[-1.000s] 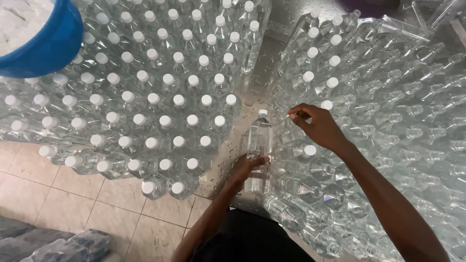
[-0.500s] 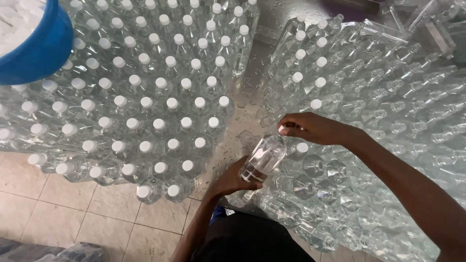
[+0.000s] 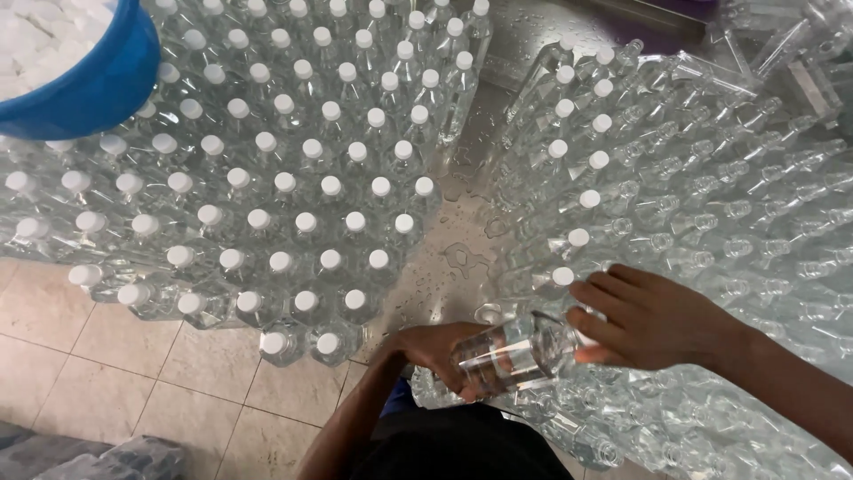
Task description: Manually placing plastic caps onto the necks of filled water bottles in a production line setting.
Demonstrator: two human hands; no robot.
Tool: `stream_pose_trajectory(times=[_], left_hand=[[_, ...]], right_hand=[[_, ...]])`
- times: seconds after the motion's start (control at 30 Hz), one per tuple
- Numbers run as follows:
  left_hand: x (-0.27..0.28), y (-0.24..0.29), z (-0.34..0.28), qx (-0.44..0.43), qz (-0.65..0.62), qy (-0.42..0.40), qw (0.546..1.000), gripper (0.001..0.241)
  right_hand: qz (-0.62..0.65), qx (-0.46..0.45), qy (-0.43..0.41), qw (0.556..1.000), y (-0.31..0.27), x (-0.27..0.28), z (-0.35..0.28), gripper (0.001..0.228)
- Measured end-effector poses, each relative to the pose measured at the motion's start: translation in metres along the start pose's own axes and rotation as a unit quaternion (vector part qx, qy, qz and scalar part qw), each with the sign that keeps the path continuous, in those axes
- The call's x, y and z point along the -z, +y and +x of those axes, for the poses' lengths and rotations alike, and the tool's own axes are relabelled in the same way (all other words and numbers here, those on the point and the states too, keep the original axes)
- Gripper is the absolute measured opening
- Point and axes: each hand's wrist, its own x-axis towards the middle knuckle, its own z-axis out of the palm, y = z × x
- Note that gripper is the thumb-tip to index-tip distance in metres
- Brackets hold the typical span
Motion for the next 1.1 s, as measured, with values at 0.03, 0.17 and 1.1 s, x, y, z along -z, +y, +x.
stream_pose_trajectory(times=[0.03, 0.17, 1.1], left_hand=[[0.009, -0.017, 0.005, -0.001, 0.001, 0.0, 1.0, 0.105], [0.019, -0.036, 0.015, 0.019, 0.052, -0.101, 0.993, 0.106], [0.001, 0.035, 0.055, 0.103, 0.469, 0.555, 0.679, 0.118]], right_hand=[[-0.001, 0.001, 0.0, 1.0, -0.002, 0.008, 0.005, 0.05], [0.005, -0.038, 0.105, 0.994, -0.02, 0.001, 0.008, 0.052], [0.404, -0.572, -0.03, 0.713, 0.085, -0.072, 0.095, 0.028]])
